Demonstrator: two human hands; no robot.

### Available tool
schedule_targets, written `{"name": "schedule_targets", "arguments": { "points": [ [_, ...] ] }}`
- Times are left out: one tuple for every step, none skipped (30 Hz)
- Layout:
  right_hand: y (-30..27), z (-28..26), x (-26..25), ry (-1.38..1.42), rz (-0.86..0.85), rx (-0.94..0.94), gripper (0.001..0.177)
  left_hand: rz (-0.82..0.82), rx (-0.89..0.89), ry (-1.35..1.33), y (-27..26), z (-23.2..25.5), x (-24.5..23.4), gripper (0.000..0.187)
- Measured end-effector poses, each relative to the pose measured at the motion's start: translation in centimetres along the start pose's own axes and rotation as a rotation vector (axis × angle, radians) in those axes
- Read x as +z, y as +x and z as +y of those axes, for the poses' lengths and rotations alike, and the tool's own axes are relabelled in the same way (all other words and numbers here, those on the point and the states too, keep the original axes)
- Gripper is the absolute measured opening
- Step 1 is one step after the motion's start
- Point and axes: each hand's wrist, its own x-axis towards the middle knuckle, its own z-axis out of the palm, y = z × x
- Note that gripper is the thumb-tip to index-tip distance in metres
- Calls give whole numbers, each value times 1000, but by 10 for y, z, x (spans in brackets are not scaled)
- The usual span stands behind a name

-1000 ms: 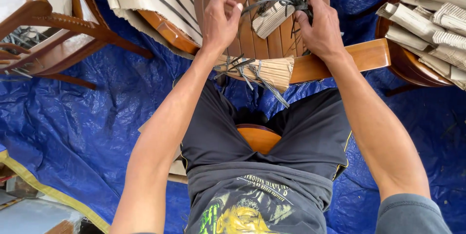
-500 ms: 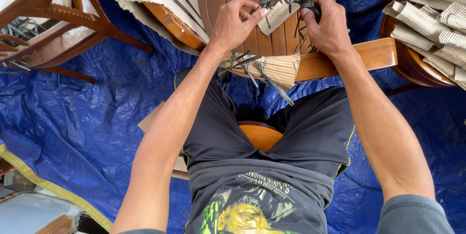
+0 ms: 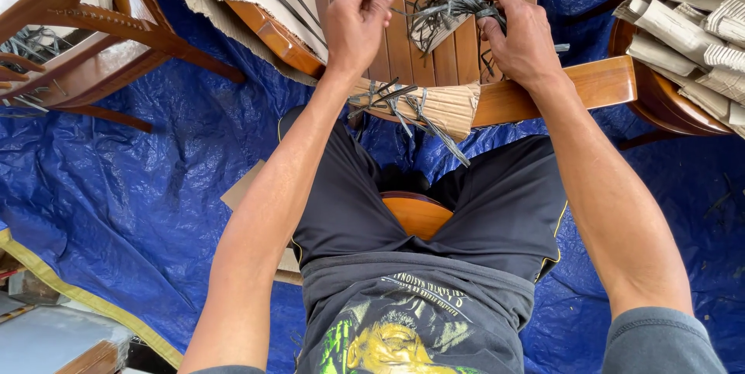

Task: Wrapping furniture components with protective cardboard and securing them with plastic ties.

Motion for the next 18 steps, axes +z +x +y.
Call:
{"name": "schedule_targets", "arguments": {
  "points": [
    [0, -2, -1, -1, 0, 0, 25, 0, 0, -1, -1, 5, 0, 11],
    [1, -5, -2, 44, -7, 11, 25, -52, 72, 68, -1, 11, 0, 20],
    [1, -7, -3, 89, -13, 23, 25, -105, 144, 138, -2, 16, 1, 36],
    [1, -8, -4, 88, -14, 24, 25, -106, 143, 137, -3, 17, 0, 36],
    [0, -10, -5, 101, -20, 25, 25, -165, 101, 193, -5, 18, 0, 38],
    [1, -12, -5, 116, -27, 23, 26, -222, 59, 251, -6, 20, -1, 41],
    [1, -12, -6, 117, -27, 22, 26, -222, 59, 252, -5, 25, -2, 41],
    [1, -13, -6, 114, -10, -13, 26, -221, 65, 255, -5, 31, -3, 37],
    [0, -13, -7, 110, 6, -49, 26, -221, 71, 258, -4, 37, -4, 33],
    [1, -16, -8, 110, 7, -51, 26, -219, 73, 259, -3, 30, -3, 33],
    [2, -18, -10, 120, -6, -44, 26, -163, 113, 237, -2, 24, -2, 25],
    [1, -20, -11, 130, -21, -34, 26, -109, 152, 213, -2, 17, -1, 18],
    [0, -21, -12, 130, -22, -33, 26, -109, 151, 213, -3, 12, -2, 18],
    [0, -22, -12, 156, -27, -42, 26, -53, 145, 227, -4, 7, -4, 15],
    [1, -23, -13, 181, -32, -51, 27, 3, 138, 241, -5, 2, -6, 15],
    [0, -22, -13, 181, -33, -52, 27, 5, 138, 241, -5, 6, -6, 15],
    [-1, -22, -13, 183, -32, -64, 28, -4, 125, 230, -5, 9, -6, 18],
    [-1, -21, -12, 186, -31, -78, 29, -13, 113, 219, -5, 12, -7, 21]
  ]
}}
